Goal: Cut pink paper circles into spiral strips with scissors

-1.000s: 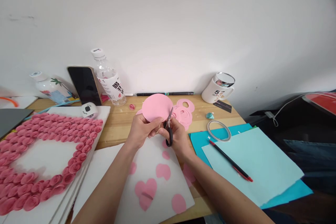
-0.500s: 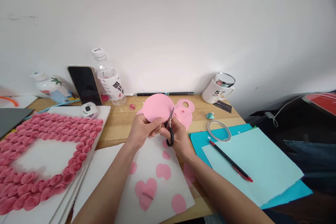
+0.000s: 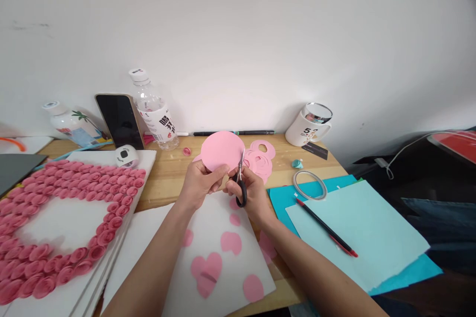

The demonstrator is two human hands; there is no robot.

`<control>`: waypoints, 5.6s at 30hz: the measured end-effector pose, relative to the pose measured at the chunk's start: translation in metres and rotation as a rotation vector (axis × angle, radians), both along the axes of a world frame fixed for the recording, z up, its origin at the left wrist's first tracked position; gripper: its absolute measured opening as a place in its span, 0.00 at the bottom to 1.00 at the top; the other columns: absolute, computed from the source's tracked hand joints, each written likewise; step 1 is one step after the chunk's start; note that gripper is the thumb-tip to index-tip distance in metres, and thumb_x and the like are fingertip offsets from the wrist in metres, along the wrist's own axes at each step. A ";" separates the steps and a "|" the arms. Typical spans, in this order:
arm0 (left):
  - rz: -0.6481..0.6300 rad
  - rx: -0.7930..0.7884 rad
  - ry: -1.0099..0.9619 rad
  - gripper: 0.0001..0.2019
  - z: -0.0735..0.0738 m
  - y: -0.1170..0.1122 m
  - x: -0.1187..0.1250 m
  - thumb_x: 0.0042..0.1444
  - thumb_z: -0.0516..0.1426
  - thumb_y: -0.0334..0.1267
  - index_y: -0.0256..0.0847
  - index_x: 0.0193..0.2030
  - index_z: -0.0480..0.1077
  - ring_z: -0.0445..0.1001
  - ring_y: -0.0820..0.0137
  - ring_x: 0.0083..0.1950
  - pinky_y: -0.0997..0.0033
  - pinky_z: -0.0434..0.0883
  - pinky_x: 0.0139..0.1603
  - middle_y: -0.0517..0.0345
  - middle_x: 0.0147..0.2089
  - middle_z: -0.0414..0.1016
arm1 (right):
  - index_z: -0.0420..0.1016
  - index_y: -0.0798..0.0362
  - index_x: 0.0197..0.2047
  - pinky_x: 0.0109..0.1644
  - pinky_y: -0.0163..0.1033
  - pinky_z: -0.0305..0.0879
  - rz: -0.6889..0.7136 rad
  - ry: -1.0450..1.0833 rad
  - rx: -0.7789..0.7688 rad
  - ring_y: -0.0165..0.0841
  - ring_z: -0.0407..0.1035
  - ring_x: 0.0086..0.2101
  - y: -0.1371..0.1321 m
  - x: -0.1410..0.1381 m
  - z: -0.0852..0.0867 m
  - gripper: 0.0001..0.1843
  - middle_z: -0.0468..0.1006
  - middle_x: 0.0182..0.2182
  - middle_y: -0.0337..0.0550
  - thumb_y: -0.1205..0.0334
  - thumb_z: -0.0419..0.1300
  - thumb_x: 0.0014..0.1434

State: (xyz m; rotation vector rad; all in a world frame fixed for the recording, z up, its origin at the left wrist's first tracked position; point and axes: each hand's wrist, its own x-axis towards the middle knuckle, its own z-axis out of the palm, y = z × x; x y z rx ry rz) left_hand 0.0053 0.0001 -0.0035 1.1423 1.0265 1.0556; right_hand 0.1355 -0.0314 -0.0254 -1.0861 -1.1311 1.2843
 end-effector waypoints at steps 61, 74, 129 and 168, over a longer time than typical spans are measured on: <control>0.054 -0.103 -0.112 0.15 0.004 0.001 0.001 0.44 0.61 0.44 0.37 0.19 0.62 0.57 0.81 0.12 0.78 0.52 0.12 0.65 0.15 0.64 | 0.64 0.52 0.29 0.21 0.32 0.56 0.006 -0.006 -0.026 0.26 0.61 0.18 0.000 -0.003 -0.004 0.16 0.65 0.16 0.31 0.56 0.66 0.43; 0.058 -0.083 -0.042 0.12 0.004 0.000 0.003 0.39 0.63 0.35 0.35 0.17 0.63 0.53 0.83 0.13 0.79 0.49 0.14 0.67 0.12 0.58 | 0.64 0.52 0.34 0.30 0.34 0.59 0.043 -0.003 0.118 0.28 0.61 0.26 0.003 0.000 -0.010 0.22 0.68 0.26 0.37 0.52 0.69 0.42; 0.025 -0.076 -0.054 0.15 0.001 0.001 0.002 0.43 0.62 0.35 0.35 0.13 0.61 0.54 0.83 0.12 0.79 0.52 0.14 0.66 0.11 0.59 | 0.62 0.52 0.30 0.27 0.31 0.57 -0.007 -0.019 0.115 0.25 0.58 0.23 0.003 -0.002 -0.008 0.18 0.65 0.22 0.33 0.56 0.68 0.43; 0.032 -0.071 -0.048 0.15 0.007 0.001 0.000 0.42 0.62 0.37 0.36 0.15 0.60 0.53 0.83 0.13 0.79 0.49 0.14 0.67 0.11 0.57 | 0.63 0.52 0.31 0.20 0.30 0.54 -0.007 -0.025 -0.007 0.24 0.58 0.18 -0.001 -0.002 0.002 0.14 0.66 0.16 0.31 0.58 0.64 0.45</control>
